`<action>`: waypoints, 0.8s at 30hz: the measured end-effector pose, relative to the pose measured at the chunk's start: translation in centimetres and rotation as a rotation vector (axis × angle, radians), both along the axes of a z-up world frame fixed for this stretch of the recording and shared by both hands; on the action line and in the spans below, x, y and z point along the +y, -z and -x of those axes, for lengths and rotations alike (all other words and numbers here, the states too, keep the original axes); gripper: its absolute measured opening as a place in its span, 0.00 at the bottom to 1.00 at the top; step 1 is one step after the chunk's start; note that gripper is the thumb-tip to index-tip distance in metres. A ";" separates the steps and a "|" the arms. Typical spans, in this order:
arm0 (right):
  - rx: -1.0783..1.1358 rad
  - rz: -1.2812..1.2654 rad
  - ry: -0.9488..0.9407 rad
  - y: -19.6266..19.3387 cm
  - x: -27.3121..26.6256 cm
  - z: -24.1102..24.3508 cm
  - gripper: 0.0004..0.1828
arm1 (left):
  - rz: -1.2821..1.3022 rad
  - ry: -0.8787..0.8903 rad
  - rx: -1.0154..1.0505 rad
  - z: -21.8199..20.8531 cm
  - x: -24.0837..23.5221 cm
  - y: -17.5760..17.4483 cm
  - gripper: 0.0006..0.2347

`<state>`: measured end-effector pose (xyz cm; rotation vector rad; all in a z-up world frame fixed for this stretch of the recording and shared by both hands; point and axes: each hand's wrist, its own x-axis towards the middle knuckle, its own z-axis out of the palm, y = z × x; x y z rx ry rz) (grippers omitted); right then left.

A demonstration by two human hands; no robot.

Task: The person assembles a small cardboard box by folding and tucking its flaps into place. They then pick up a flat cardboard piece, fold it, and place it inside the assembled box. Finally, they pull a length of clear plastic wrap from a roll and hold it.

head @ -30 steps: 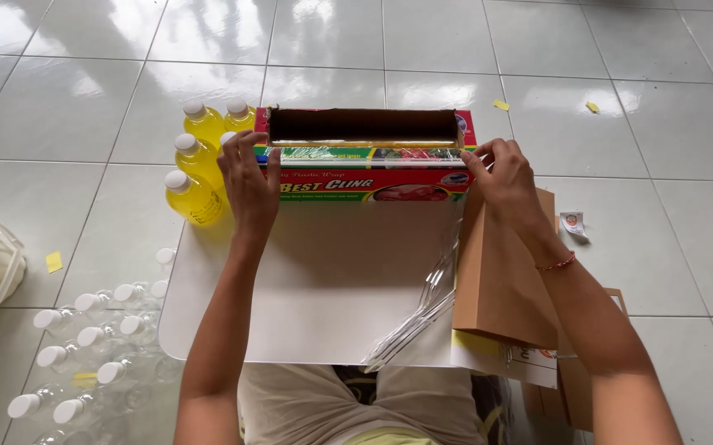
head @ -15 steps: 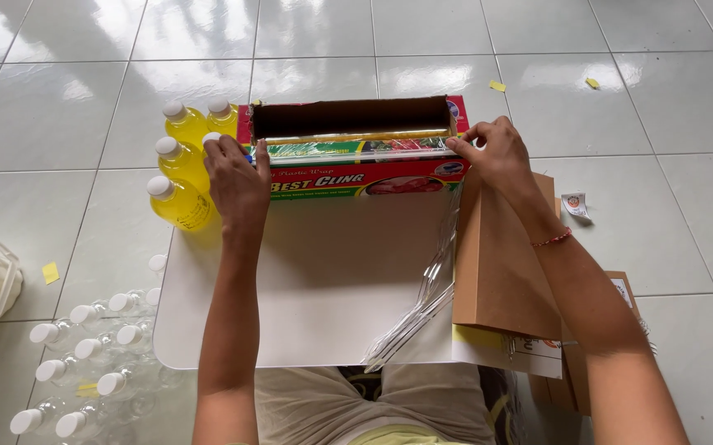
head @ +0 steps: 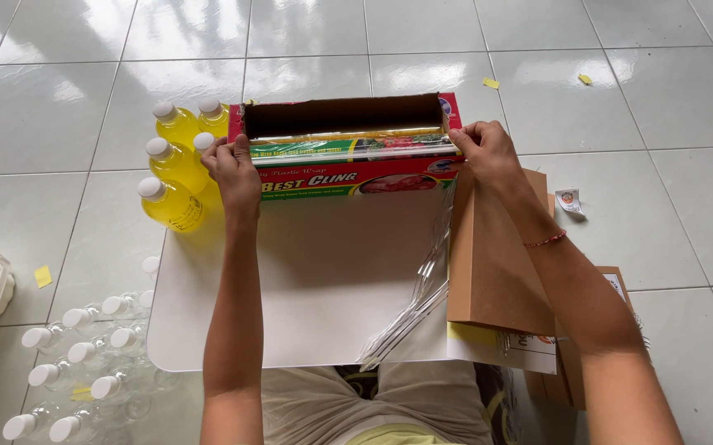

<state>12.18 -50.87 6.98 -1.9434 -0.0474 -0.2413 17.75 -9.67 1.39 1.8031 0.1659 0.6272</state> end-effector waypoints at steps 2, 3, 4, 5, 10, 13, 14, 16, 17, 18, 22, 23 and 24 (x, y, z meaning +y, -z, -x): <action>0.045 -0.127 -0.022 -0.3 0.3 0.4 0.21 | 0.102 0.013 0.001 -0.1 -0.5 -0.3 0.19; 0.084 -0.166 -0.026 -0.4 0.2 0.6 0.21 | 0.193 0.037 0.003 0.3 -0.8 -1.0 0.19; 0.124 -0.206 -0.032 -0.6 0.2 0.7 0.22 | 0.284 0.060 0.005 0.7 -1.0 -1.6 0.20; 0.123 -0.206 -0.030 -0.3 -0.1 0.8 0.22 | 0.284 0.063 0.004 1.6 -1.5 -2.9 0.20; 0.185 -0.240 -0.038 -1.2 -0.1 1.4 0.21 | 0.485 0.173 -0.014 4.2 -1.6 -5.2 0.23; 0.166 -0.280 -0.035 -1.1 0.3 2.0 0.21 | 0.472 0.185 -0.099 4.8 -1.5 -5.1 0.23; 0.168 -0.280 -0.033 -0.8 0.1 2.1 0.21 | 0.473 0.186 -0.097 4.8 -1.4 -4.9 0.23; 0.144 -0.291 -0.031 -0.4 -0.1 2.2 0.21 | 0.504 0.203 -0.142 4.7 -1.3 -4.6 0.22; 0.143 -0.290 -0.033 -0.2 -0.5 2.0 0.21 | 0.505 0.202 -0.144 5.0 -1.5 -4.9 0.22; 0.160 -0.325 -0.047 0.1 -0.8 1.9 0.21 | 0.512 0.198 -0.170 5.4 -1.7 -5.1 0.23; 0.171 -0.437 -0.063 -0.8 -0.4 2.7 0.20 | 0.562 0.190 -0.233 6.1 -1.9 -5.4 0.21; 0.171 -0.437 -0.062 -0.6 -0.6 2.7 0.20 | 0.562 0.191 -0.233 6.3 -2.0 -5.7 0.21; 0.167 -0.400 -0.064 -0.4 -0.7 2.7 0.21 | 0.516 0.164 -0.208 6.6 -2.0 -6.0 0.20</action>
